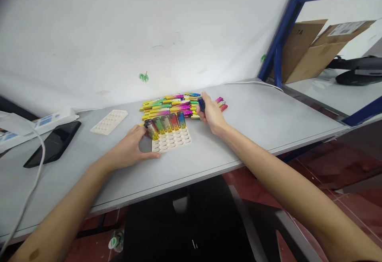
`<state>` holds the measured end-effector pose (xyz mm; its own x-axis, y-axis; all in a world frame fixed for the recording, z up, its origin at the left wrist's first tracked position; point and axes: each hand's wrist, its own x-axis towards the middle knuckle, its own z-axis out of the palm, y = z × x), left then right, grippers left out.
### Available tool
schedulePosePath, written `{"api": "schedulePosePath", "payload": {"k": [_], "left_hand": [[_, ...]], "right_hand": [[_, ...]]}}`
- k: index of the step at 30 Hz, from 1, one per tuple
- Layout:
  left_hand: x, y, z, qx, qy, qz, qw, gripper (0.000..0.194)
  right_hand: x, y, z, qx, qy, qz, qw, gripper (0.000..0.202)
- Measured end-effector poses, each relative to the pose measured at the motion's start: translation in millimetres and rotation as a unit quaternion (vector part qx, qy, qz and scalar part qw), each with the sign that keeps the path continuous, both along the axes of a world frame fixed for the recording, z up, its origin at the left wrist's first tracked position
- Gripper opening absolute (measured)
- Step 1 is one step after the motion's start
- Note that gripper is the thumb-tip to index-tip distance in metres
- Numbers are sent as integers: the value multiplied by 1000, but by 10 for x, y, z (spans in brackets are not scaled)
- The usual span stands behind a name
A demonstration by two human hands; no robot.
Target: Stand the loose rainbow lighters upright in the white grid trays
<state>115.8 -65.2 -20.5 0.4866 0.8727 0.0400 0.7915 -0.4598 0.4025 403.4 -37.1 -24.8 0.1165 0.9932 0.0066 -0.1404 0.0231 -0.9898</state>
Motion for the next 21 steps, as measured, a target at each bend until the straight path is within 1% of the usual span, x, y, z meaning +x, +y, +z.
{"api": "schedulePosePath", "payload": {"k": [3,8,12,16,21], "left_hand": [[-1,6,-5,3,0,1,1000,70],[-2,10,-16,6,6,2,1000,69],[-7,9,-16,1,12,0,1000,69],[-4,6,-8,-2,12,-2,1000,67],[-2,6,-11,-2,8,-3,1000,65]], "right_hand": [[19,2,22,-19,33,1,999,51],[36,-17,51,-5,52,24,998,48],[37,-20,61,-5,62,2,998,48],[30,-21,60,-8,53,-1,999,52],[36,-24,52,-11,37,20,999,48]]}}
